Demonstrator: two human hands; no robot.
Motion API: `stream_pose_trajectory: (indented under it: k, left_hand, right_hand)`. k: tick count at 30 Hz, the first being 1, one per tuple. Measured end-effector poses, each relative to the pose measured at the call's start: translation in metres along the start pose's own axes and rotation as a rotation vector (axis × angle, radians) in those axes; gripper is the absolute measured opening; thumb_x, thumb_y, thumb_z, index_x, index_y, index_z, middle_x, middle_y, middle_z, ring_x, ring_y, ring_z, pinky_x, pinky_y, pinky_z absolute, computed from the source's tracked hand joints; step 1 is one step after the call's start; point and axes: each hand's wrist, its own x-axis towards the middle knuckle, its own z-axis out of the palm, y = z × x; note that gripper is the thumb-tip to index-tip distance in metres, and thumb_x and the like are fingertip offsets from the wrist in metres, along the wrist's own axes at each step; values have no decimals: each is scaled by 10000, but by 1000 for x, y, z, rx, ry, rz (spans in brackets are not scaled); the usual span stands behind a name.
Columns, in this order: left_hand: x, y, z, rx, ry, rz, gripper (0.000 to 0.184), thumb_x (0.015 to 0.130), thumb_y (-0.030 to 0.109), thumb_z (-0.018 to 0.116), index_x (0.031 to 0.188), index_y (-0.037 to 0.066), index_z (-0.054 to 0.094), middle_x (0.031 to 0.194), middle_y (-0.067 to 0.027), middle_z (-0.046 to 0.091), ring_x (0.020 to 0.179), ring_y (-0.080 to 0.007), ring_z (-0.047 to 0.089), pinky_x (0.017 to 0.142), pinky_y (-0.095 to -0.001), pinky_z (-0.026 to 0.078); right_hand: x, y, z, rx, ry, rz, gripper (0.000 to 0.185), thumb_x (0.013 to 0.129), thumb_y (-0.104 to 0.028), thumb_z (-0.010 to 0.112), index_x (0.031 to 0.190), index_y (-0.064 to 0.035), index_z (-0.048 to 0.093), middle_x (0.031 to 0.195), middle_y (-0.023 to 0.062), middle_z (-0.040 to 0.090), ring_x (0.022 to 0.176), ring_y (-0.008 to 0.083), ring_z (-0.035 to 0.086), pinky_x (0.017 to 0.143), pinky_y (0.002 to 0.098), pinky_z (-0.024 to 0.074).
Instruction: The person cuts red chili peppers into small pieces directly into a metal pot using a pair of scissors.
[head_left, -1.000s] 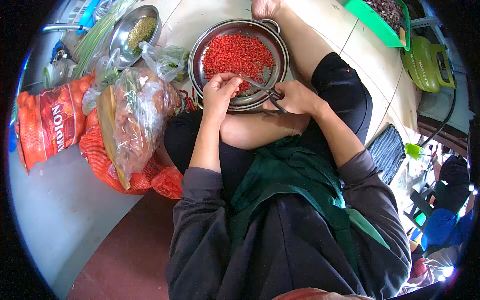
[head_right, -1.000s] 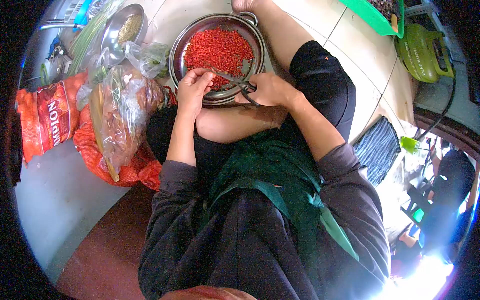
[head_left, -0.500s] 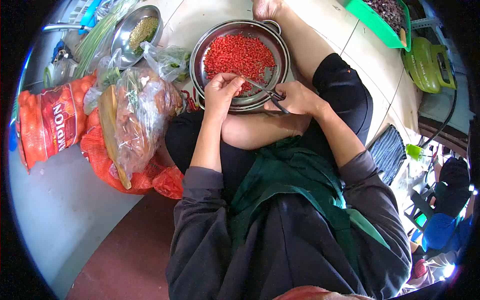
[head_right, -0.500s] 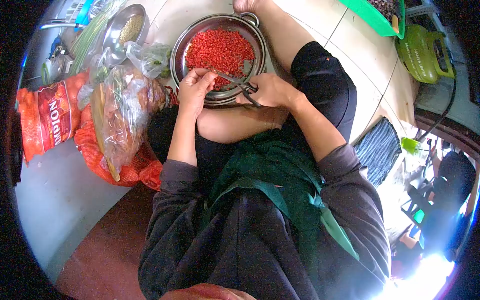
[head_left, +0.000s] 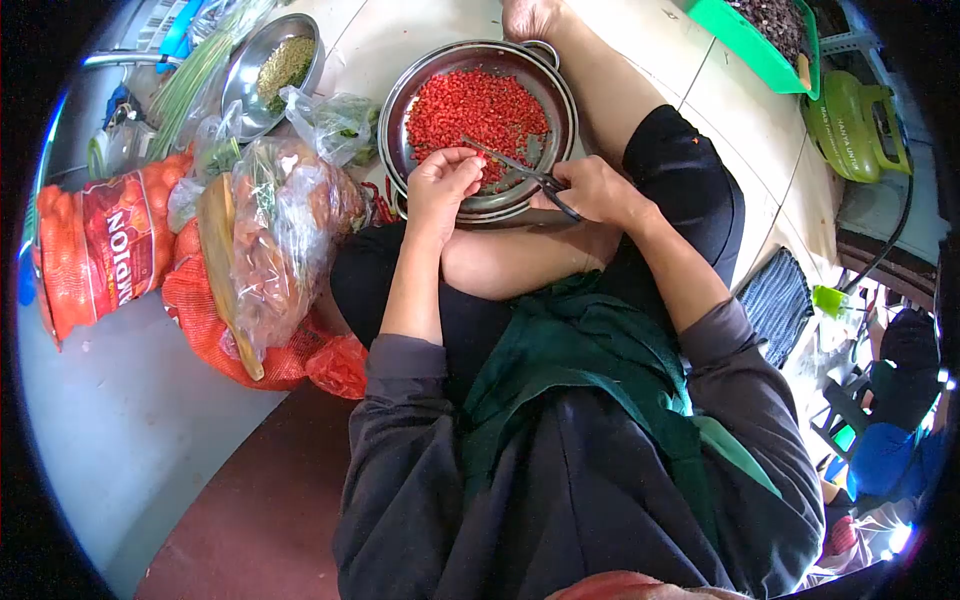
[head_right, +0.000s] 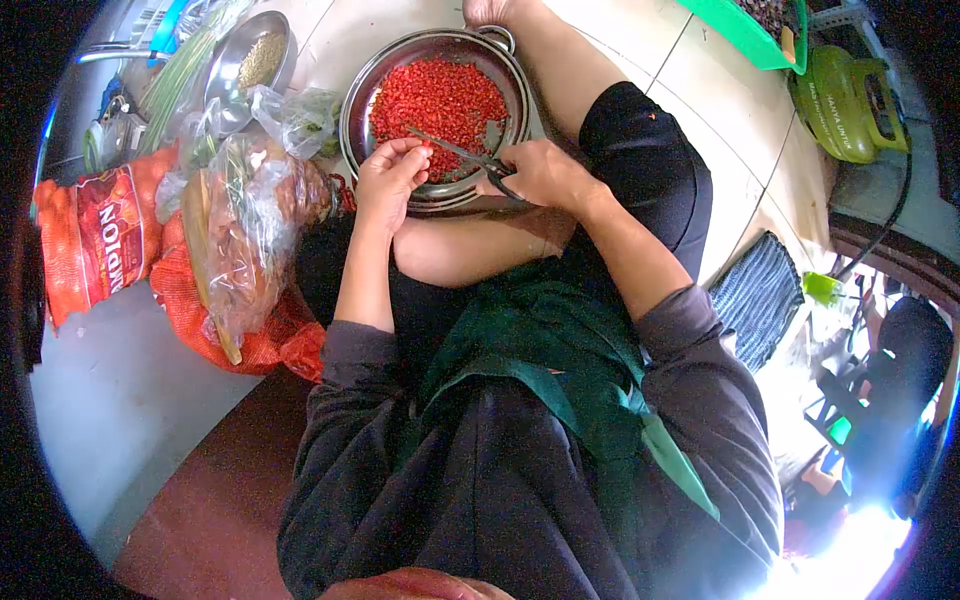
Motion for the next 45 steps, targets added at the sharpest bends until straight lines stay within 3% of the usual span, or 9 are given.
stream_pose_trajectory:
  k: [4, 13, 19, 22, 28, 31, 37, 40, 45]
  left_hand:
    - [-1, 0, 2, -88, 33, 29, 151, 810, 65, 645, 940, 11, 591, 845, -33, 629, 727, -73, 587, 617, -185, 486]
    - [1, -1, 0, -62, -52, -15, 151, 821, 52, 635, 961, 35, 580, 897, -61, 632, 774, -104, 594, 671, -219, 497]
    - [1, 0, -2, -74, -15, -4, 142, 822, 55, 635, 953, 40, 581, 899, -61, 632, 788, -105, 594, 679, -221, 496]
    - [0, 2, -1, -74, -13, 8, 132, 823, 59, 636, 942, 44, 582, 896, -58, 632, 790, -107, 595, 682, -224, 497]
    - [2, -3, -2, -75, -75, 0, 113, 823, 62, 638, 923, 48, 585, 887, -53, 632, 781, -106, 597, 684, -226, 498]
    - [3, -4, -2, -79, -61, 1, 106, 823, 60, 638, 915, 50, 585, 883, -53, 632, 780, -105, 597, 684, -227, 498]
    - [2, 0, -2, -87, -15, 34, 93, 823, 60, 640, 892, 57, 577, 866, -51, 632, 785, -105, 599, 683, -226, 499]
    - [2, -1, -1, -69, -23, 61, 94, 820, 60, 644, 871, 61, 565, 851, -51, 631, 770, -107, 602, 670, -222, 501]
    - [3, -3, 0, -20, -30, 91, 123, 808, 52, 657, 848, 65, 542, 832, -59, 632, 733, -112, 612, 638, -217, 507]
  right_hand:
    - [-4, -7, -3, -27, -26, -8, 418, 745, -396, 688, 887, -4, 654, 701, 180, 620, 638, 211, 589, 632, 354, 457]
    - [2, 1, 5, -54, -3, -48, 549, 707, -524, 675, 798, 17, 635, 768, 224, 616, 758, 357, 602, 703, 392, 465]
    - [-1, -2, -3, 20, -38, 42, 495, 710, -474, 697, 847, -1, 650, 795, 232, 621, 783, 354, 614, 699, 386, 470]
    - [-7, -8, -4, 13, -10, -45, 441, 747, -396, 690, 842, 31, 631, 659, 175, 595, 615, 174, 546, 601, 344, 438]
    - [3, 2, 5, -86, -54, 0, 447, 744, -402, 689, 859, 26, 634, 675, 178, 608, 619, 176, 546, 617, 342, 441]
    - [5, 6, 6, 18, -50, 0, 508, 717, -482, 677, 841, 10, 647, 783, 237, 617, 776, 359, 613, 699, 400, 463]
    - [-4, -3, 0, 47, -31, -18, 532, 710, -500, 677, 848, 12, 641, 780, 236, 614, 772, 353, 612, 699, 400, 459]
    - [0, -2, 2, -33, -100, -15, 438, 749, -395, 682, 883, 19, 637, 693, 189, 610, 631, 201, 570, 631, 346, 448]
    - [1, -6, 0, -114, -68, -10, 430, 746, -389, 686, 876, 18, 636, 684, 191, 602, 621, 195, 564, 618, 346, 447]
